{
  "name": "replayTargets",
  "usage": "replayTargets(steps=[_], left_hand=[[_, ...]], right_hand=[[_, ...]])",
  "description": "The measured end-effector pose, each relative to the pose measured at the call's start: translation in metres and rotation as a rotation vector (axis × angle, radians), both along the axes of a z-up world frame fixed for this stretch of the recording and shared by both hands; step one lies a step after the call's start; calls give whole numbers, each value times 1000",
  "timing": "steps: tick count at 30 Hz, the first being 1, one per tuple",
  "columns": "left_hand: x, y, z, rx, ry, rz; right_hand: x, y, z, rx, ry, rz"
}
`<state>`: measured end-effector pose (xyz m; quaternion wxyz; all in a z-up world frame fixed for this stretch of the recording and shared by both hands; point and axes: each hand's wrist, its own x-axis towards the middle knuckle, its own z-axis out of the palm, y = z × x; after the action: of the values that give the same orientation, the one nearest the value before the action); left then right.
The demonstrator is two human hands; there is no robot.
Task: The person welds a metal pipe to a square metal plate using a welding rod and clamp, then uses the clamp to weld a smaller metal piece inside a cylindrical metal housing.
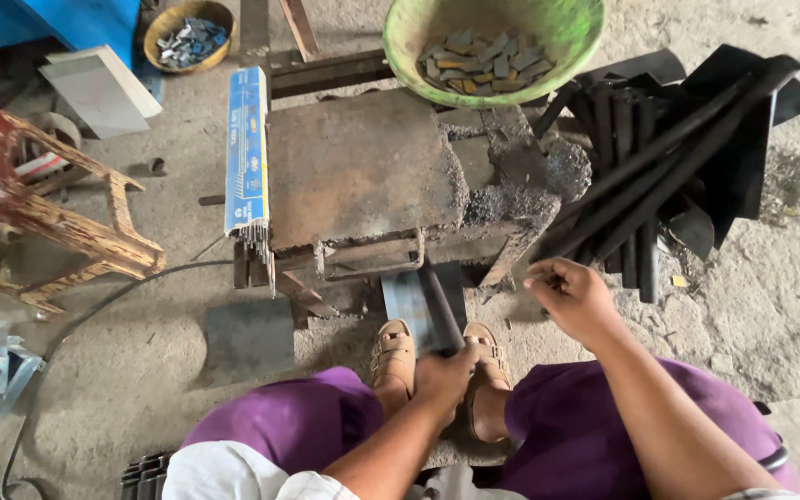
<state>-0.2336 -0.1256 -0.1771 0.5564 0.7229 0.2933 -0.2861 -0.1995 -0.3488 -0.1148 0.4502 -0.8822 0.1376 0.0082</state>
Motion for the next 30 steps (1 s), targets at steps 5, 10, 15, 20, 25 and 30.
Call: replayTargets(steps=[5, 10, 15, 20, 25, 30], left_hand=[[-14, 19, -18, 35, -66, -128], [-13, 12, -28, 283, 31, -499], [-19, 21, -68, 336, -84, -661], [-13, 22, -76, 307, -48, -620], [-5, 25, -40, -41, -76, -325], [-9, 36, 16, 260, -255, -501]], right_hand=[[6, 0, -15, 73, -93, 135], [7, 0, -19, -28, -35, 103], [4, -1, -31, -57, 38, 83], [-2, -8, -32, -102, 211, 107], [-7, -12, -28, -93, 196, 100], [-9, -13, -26, -80, 267, 67]])
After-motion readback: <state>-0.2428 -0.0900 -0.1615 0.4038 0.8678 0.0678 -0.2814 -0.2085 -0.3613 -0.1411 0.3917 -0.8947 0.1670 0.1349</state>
